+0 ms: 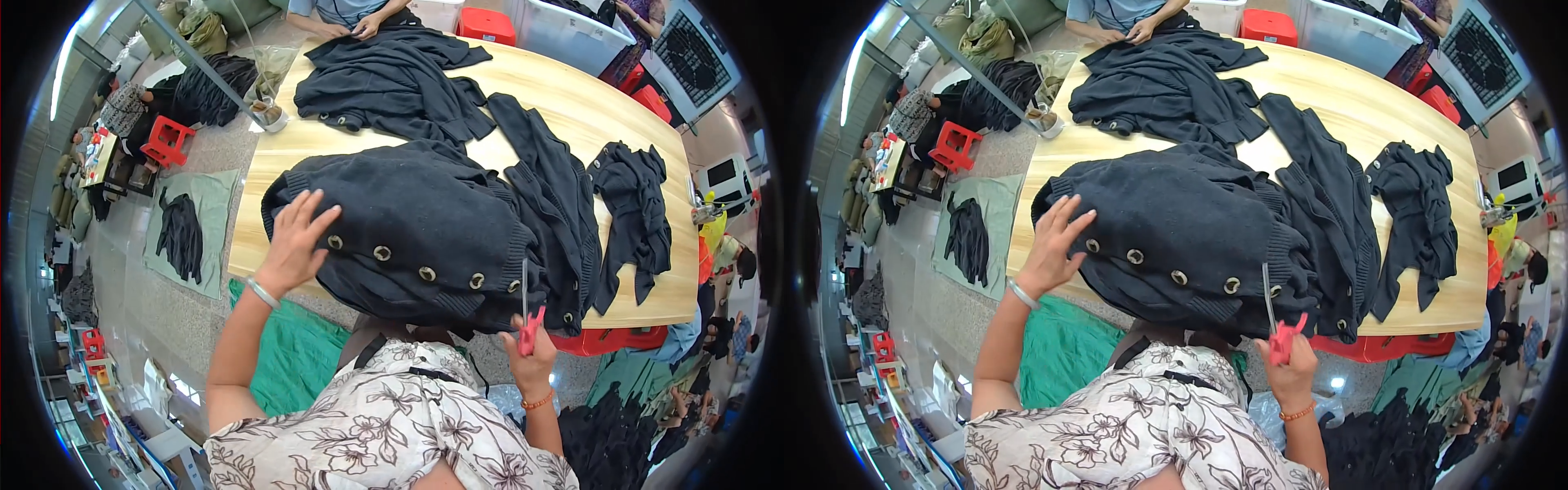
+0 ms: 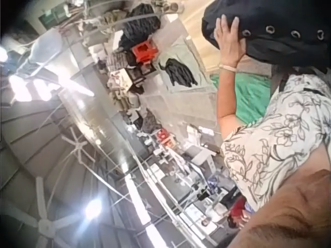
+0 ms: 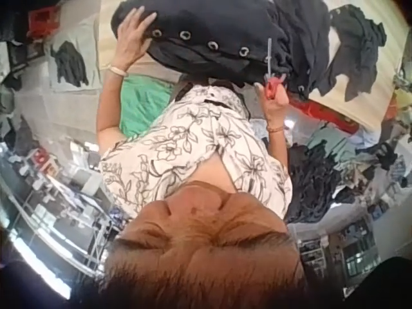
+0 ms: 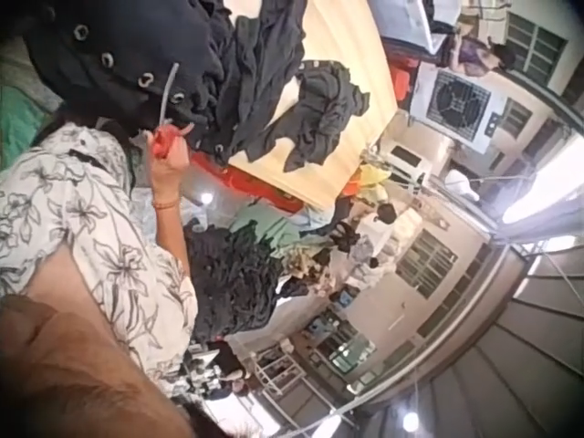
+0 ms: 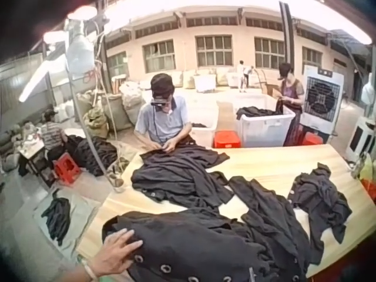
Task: The worker uses scissors to trim loose threads from several black garments laid out on a table.
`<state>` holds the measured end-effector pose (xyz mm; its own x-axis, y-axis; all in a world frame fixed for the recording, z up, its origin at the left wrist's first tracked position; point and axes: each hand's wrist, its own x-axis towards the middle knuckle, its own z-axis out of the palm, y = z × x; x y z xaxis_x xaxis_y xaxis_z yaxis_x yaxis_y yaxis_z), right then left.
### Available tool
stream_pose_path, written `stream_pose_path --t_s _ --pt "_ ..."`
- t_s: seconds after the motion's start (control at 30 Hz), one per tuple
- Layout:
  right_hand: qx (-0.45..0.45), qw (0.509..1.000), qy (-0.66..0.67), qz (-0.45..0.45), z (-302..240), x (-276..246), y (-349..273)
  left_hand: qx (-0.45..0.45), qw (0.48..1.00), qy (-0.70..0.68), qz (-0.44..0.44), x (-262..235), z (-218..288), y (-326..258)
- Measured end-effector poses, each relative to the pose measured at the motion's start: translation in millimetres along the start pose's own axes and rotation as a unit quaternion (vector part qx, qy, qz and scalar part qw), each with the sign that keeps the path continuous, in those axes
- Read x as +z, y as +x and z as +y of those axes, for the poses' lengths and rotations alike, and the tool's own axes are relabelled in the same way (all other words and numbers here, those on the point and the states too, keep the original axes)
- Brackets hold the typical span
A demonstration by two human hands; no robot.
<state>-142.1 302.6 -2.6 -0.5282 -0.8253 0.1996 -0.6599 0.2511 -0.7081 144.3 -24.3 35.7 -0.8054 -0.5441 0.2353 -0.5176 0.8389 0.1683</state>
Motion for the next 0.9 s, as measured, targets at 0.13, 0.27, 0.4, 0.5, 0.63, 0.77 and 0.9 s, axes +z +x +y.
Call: stream_pose_path --t_s 0.13,0.27,0.4,0.5,0.63,0.77,0.9 --pt "-0.069 0.989 -0.129 -0.036 -23.7 41.3 31.0 0.046 0.997 -0.058 0.002 22.4 -50.7 -0.7" --pt "-0.064 0.985 -0.161 -0.02 -20.6 70.8 61.9 0.114 0.989 -0.074 0.054 23.3 -68.8 27.0" --pt "-0.09 0.981 -0.164 0.046 -49.0 59.8 90.0 0.119 0.981 -0.028 0.148 10.0 -98.8 50.2" --pt "-0.101 0.968 -0.205 0.107 -76.8 64.9 102.4 0.113 0.978 -0.026 0.174 12.3 -118.9 50.7" --pt "-0.027 0.979 -0.202 0.018 -56.5 82.6 89.8 0.146 0.97 -0.113 0.158 40.5 -139.3 22.1" --pt "0.078 0.991 -0.084 0.065 -84.5 77.0 76.7 -0.045 0.957 -0.253 0.138 77.0 -150.9 -82.4" --pt "0.086 0.988 -0.083 0.098 -81.7 91.0 41.2 -0.442 0.77 -0.457 0.047 132.8 -134.7 -160.8"
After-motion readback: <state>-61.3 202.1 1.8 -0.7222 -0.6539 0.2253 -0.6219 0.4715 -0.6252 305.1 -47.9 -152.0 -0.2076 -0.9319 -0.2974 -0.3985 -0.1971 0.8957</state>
